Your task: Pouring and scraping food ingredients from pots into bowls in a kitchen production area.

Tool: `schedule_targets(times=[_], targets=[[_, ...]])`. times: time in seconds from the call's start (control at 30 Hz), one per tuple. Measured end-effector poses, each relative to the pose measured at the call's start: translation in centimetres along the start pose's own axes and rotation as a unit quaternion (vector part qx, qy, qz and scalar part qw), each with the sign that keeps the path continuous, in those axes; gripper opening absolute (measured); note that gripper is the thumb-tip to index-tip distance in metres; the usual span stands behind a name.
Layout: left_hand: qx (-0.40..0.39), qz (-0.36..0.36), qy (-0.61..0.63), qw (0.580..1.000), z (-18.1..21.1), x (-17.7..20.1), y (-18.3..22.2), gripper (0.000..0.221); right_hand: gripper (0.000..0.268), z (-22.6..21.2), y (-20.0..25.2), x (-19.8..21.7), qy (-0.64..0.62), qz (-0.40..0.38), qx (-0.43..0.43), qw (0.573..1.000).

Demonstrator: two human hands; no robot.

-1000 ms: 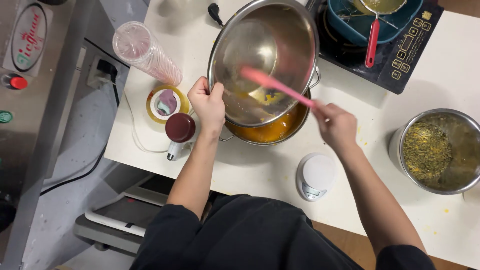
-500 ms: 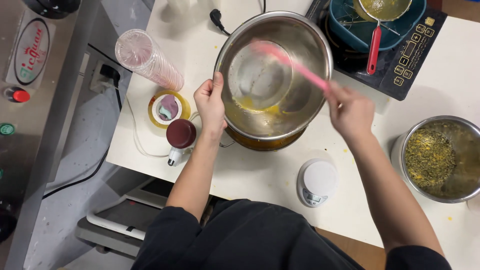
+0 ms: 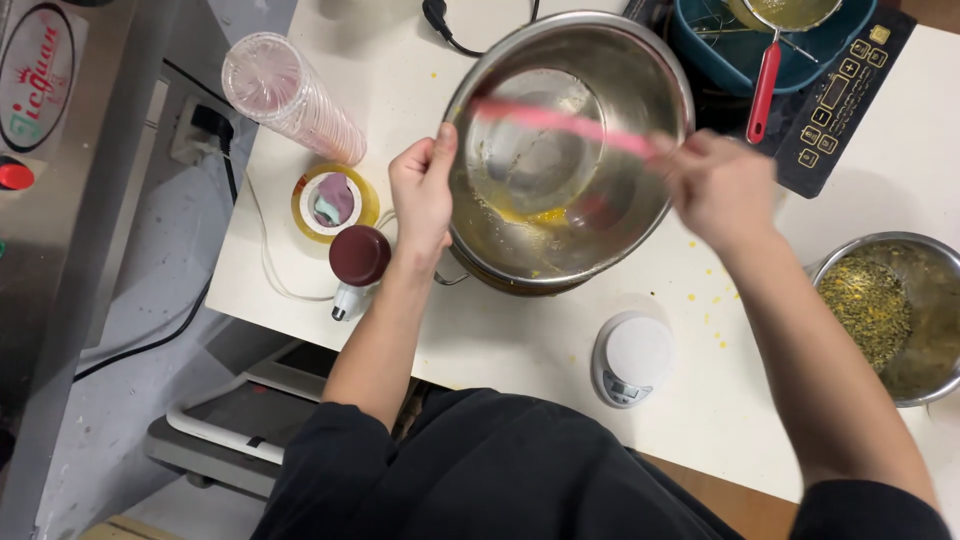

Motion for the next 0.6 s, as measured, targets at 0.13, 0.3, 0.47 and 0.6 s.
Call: schedule_targets(times=[0.13,0.3,0.47,0.6], targets=[[-0.001,-0.021,0.029,0.999,-0.4,-0.1,-0.7,0.052,0.019,-2.1,1.0,-0.4,0.014,-0.049,0.108,0.993],[-0.039,-0.003,-0.005,0.999,-1.3,1.1,-1.5,0.056,0.016,0.7,0.6,-0.2,0.041,-0.055,0.054,0.996],[-0.039,-0.028,0.012,0.999,0.1,-0.1,-1.1,0.054,0.022,-1.2,0.4,-0.5,0.013,-0.036,0.075,0.996],[-0.056,-0.004,-0.017,0.998,0.0,0.6,-1.3,0.056,0.020,0.0,1.1,0.3,-0.026,-0.075,0.057,0.995]])
Point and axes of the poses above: each hand's wrist, its own y-axis away from the middle knuckle, its own x-axis out of the back of the hand, z = x × y, the point moved 5 cm from there along -y, towards the middle knuckle, and after that the axes turned 4 degrees about -y, right-handed, at the moved point
